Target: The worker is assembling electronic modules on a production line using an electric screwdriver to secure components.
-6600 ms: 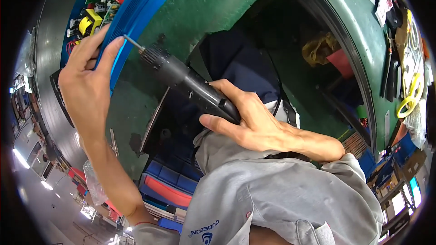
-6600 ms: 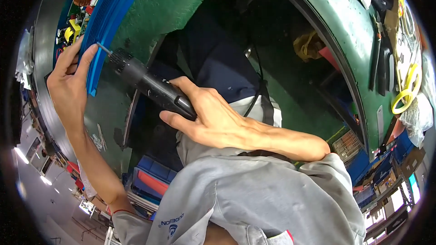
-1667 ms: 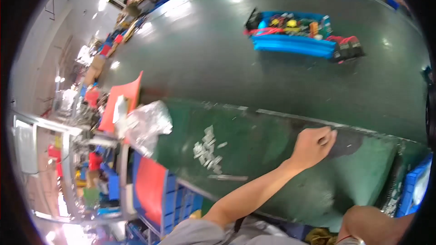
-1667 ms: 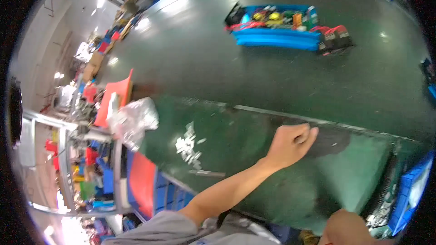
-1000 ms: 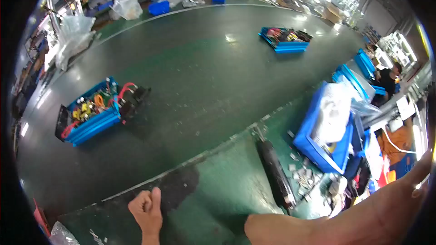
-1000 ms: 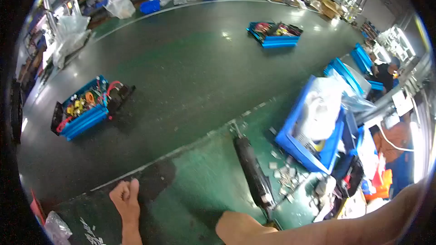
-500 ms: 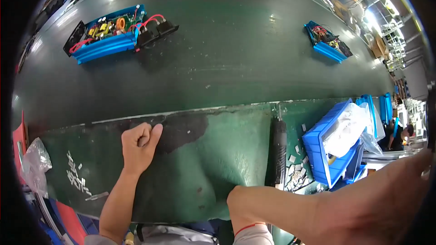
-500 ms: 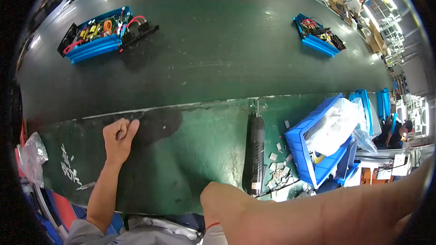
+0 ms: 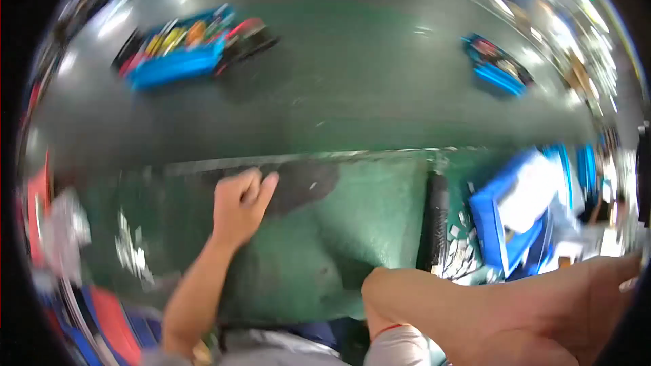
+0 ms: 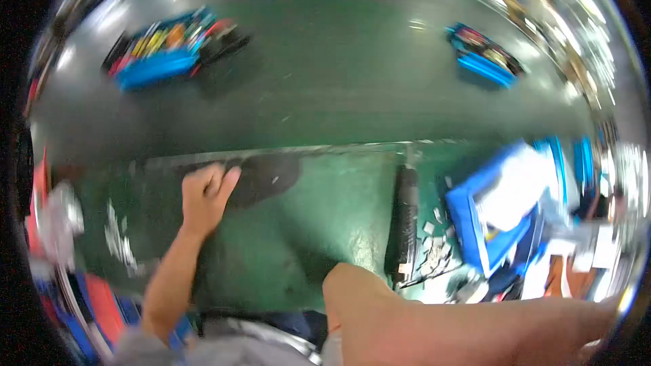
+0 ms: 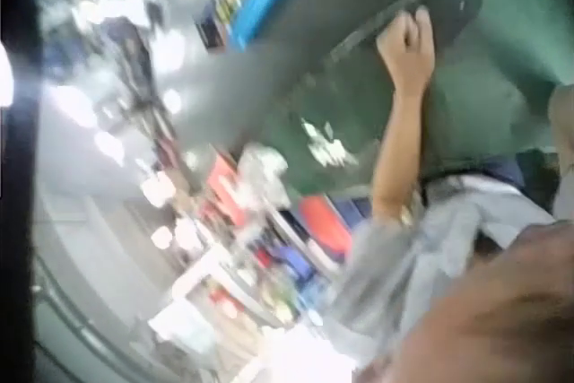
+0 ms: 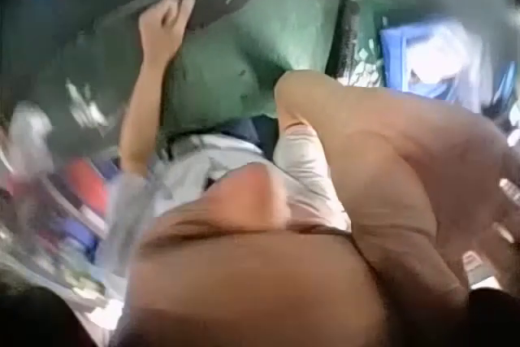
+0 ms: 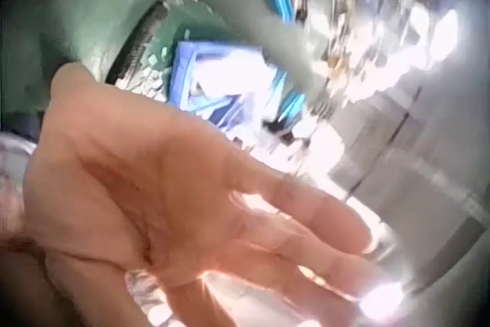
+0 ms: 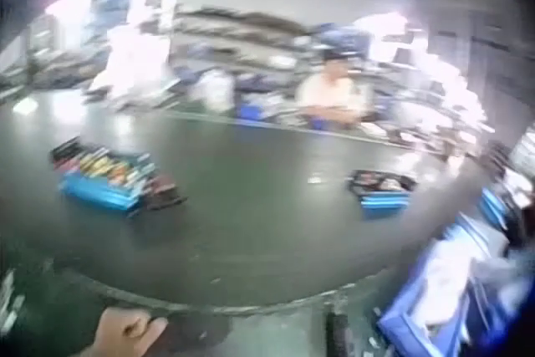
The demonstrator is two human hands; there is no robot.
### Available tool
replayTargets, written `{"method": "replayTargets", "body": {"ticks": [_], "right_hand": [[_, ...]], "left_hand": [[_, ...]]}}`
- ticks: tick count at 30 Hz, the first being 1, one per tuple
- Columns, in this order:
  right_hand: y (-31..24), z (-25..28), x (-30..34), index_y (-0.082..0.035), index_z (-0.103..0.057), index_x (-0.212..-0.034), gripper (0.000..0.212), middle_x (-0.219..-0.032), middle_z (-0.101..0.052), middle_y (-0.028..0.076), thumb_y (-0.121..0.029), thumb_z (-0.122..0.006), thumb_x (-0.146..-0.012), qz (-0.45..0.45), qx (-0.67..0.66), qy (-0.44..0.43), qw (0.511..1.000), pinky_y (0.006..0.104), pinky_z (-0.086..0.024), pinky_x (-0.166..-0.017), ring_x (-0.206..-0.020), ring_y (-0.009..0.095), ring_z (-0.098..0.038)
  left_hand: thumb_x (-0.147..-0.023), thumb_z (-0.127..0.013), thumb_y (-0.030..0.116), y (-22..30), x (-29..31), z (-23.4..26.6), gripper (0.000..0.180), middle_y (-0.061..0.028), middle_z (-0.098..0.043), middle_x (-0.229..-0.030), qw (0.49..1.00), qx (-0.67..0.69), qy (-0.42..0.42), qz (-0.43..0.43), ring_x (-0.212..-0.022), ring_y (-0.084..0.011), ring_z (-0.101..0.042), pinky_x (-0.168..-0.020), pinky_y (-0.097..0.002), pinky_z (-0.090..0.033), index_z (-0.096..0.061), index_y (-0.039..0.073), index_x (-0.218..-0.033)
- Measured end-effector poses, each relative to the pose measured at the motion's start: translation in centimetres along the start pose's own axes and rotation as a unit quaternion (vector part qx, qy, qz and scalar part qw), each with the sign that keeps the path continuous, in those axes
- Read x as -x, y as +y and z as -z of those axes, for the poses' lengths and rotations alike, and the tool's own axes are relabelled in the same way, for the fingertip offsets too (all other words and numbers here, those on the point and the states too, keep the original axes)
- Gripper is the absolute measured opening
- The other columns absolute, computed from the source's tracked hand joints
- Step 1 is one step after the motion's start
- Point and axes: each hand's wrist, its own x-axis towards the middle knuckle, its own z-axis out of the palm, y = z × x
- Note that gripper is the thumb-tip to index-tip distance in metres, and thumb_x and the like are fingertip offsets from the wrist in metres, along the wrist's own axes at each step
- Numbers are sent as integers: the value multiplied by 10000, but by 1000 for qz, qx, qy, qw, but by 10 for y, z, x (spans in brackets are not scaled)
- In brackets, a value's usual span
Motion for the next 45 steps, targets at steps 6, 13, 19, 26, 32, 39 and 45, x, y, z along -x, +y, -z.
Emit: {"method": "replayTargets", "body": {"ticks": [6, 13, 19, 26, 32, 39, 45], "right_hand": [[-11, -30, 9, -2, -593, -1168, 463, -1080, -611, 178, -404, -425, -1012, 93, 21, 73, 993, 450, -378, -1021, -1014, 271, -552], [-29, -54, 18, -5, -619, -1130, 450, -1055, -613, 181, -389, -416, -1011, -43, -32, 52, 997, 466, -368, -1033, -1001, 279, -550], [-3, -67, 10, 42, -488, -1389, 504, -1092, -629, 190, -286, -453, -1008, -225, -38, 96, 969, 402, -458, -938, -962, 253, -596], [101, -122, 51, -14, -682, -1152, 257, -872, -726, 99, -173, -594, -971, -399, 132, -304, 855, 358, -531, -765, -829, 244, -698], [244, 11, 102, -54, -700, -958, 336, -926, -735, 210, -339, -522, -961, -221, 419, -705, 528, 544, -556, -795, -904, 423, -709], [340, 158, 142, -52, -740, -958, 262, -1045, -728, 260, -233, -571, -873, -294, 539, -660, 434, 547, -549, -887, -997, 463, -691], [439, 230, 182, 36, -688, -964, 470, -935, -726, 244, -423, -589, -939, -486, 500, -510, 504, 459, -585, -684, -852, 352, -727]], "left_hand": [[-899, -732, 6, -21, 18, 39, 534, -5, -238, -633, 998, 35, 37, 33, -628, -98, -204, -538, -304, -200, -249, 65, -680], [-925, -727, 48, -23, -3, 68, 537, 18, -250, -624, 997, 10, 25, 78, -614, -82, -228, -536, -304, -218, -251, 61, -678], [-929, -710, 2, -17, 5, 62, 524, 9, -259, -650, 998, 56, 10, 31, -651, -88, -214, -527, -293, -225, -242, 69, -704], [-931, -721, 60, -20, 9, 50, 508, -8, -202, -616, 994, 104, 20, 20, -601, -102, -203, -492, -324, -208, -283, 40, -674], [-944, -716, 76, -7, 4, 43, 527, 18, -208, -620, 991, 120, 0, 60, -606, -91, -197, -507, -322, -195, -262, 66, -676], [-944, -720, 80, -18, -7, 33, 537, 9, -202, -589, 993, 108, 9, 53, -565, -98, -194, -482, -326, -181, -265, 66, -660], [-923, -730, 36, -25, -13, 23, 545, 3, -220, -562, 991, 121, -2, 57, -532, -105, -197, -461, -325, -180, -266, 73, -639]]}}
